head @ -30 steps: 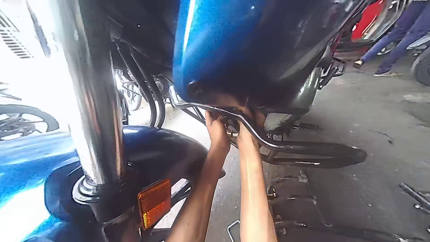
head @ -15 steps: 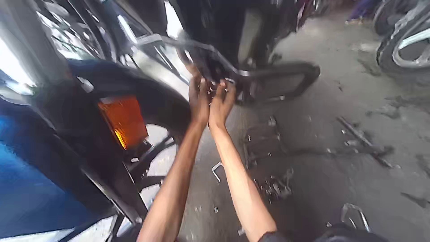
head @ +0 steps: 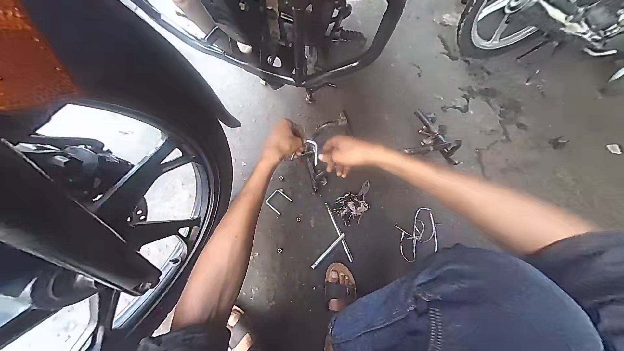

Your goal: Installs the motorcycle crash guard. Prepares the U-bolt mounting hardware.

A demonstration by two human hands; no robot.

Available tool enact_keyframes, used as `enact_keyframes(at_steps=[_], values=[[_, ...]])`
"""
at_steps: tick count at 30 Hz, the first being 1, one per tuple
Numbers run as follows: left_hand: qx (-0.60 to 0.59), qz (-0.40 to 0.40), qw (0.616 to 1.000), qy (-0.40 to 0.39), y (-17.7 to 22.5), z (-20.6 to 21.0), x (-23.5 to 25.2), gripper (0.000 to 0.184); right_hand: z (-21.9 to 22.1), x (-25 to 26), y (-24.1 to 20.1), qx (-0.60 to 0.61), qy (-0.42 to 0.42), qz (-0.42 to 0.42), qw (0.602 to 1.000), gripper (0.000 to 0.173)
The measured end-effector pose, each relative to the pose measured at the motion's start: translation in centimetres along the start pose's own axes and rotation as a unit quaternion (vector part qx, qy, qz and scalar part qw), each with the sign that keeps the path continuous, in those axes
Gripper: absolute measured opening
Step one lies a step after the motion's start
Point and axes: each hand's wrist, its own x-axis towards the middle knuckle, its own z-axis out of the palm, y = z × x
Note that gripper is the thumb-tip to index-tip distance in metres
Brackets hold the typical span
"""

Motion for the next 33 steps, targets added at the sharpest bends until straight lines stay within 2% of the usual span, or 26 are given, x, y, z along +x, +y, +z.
enact_keyframes(at_steps=[3,5,8,10,12,15,18,20,25,33], values=[[0.035,-0.033,0.998,0.046,-2.5,1.4,-0.3,0.020,6.5,-0.9,7.3,-0.023,0.093,0.105,0.990,0.043],[-0.026,-0.050,0.996,0.064,-3.7,2.1,-1.4,0.020,13.1,-2.7,10.8,0.031,0.075,0.198,0.977,0.055],[-0.169,-0.091,0.979,0.072,-4.6,2.9,-3.2,0.019,21.6,-5.1,12.8,-0.014,0.040,0.287,0.957,0.067],[-0.243,-0.130,0.958,0.074,-4.5,3.1,-3.3,0.019,25.1,-5.4,13.3,-0.009,0.067,0.320,0.945,0.065],[-0.294,-0.146,0.941,0.081,-4.2,3.6,-3.6,0.019,26.7,-5.2,13.7,0.030,0.122,0.315,0.941,0.055],[-0.332,-0.143,0.928,0.093,-3.9,4.4,-4.0,0.019,26.5,-5.3,12.7,0.070,0.163,0.199,0.964,0.046],[-0.356,-0.141,0.917,0.111,-3.2,5.2,-4.3,0.018,23.5,-6.0,9.9,0.106,0.167,0.020,0.980,0.045],[-0.365,-0.143,0.913,0.117,-2.8,5.8,-4.5,0.016,21.2,-6.6,7.3,0.122,0.168,-0.039,0.977,0.039],[-0.374,-0.135,0.910,0.117,-1.8,6.3,-4.7,0.015,17.9,-5.8,5.0,0.096,0.221,-0.058,0.969,0.035],[-0.363,-0.092,0.924,0.075,-1.7,8.2,-6.7,0.019,15.9,-4.4,5.5,0.102,0.213,-0.052,0.970,0.037]])
